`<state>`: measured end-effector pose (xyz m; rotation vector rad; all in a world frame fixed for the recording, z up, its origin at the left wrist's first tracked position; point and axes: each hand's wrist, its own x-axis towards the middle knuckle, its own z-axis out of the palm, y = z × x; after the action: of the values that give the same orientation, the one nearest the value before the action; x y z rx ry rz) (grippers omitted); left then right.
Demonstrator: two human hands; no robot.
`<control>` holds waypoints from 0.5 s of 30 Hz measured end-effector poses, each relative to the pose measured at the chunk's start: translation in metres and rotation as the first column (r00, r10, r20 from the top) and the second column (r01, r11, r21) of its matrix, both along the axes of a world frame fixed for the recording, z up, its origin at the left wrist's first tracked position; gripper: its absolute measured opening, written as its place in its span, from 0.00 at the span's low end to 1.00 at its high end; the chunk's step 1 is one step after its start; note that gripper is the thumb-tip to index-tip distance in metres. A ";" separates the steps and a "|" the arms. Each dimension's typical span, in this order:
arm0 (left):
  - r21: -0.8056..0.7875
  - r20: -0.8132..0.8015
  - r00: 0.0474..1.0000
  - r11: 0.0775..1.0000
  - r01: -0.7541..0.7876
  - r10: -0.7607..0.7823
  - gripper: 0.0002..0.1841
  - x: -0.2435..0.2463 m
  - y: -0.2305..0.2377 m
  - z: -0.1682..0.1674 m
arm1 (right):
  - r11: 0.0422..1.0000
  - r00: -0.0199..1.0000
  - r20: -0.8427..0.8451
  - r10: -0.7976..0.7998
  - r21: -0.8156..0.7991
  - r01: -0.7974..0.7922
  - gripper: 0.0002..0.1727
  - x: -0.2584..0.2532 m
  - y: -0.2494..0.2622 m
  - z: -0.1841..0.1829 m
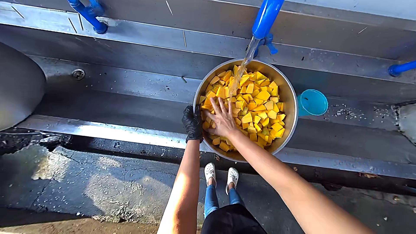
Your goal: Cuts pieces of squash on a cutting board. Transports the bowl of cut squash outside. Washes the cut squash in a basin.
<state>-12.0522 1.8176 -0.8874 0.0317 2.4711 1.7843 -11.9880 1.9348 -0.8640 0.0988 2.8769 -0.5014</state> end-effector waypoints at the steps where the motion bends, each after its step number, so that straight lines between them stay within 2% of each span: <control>1: -0.012 -0.001 1.000 1.000 -0.002 0.002 0.12 -0.001 0.000 0.001 | 1.000 1.000 -0.012 -0.017 0.005 0.017 0.43 -0.010 0.006 0.001; 4: -0.024 -0.005 1.000 1.000 0.001 -0.001 0.12 0.000 0.001 0.002 | 0.994 0.995 -0.003 -0.101 0.035 0.101 0.41 -0.032 0.031 0.009; 8: -0.056 -0.022 1.000 0.998 -0.004 0.003 0.12 0.000 0.002 0.005 | 0.974 0.973 0.071 -0.219 0.075 0.214 0.48 -0.042 0.065 0.027; 13: -0.048 0.004 1.000 0.999 -0.007 0.008 0.12 0.000 0.002 0.003 | 0.888 0.884 0.081 -0.460 0.053 0.457 0.46 -0.027 0.099 0.043; 15: -0.050 0.016 1.000 0.999 -0.007 0.008 0.12 -0.001 0.003 0.005 | 0.833 0.833 0.057 -0.551 -0.017 0.553 0.44 -0.014 0.107 0.045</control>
<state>-12.0532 1.8201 -0.8822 0.0043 2.5065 1.7178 -12.0020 2.0415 -0.8186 0.9468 2.7550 -0.6281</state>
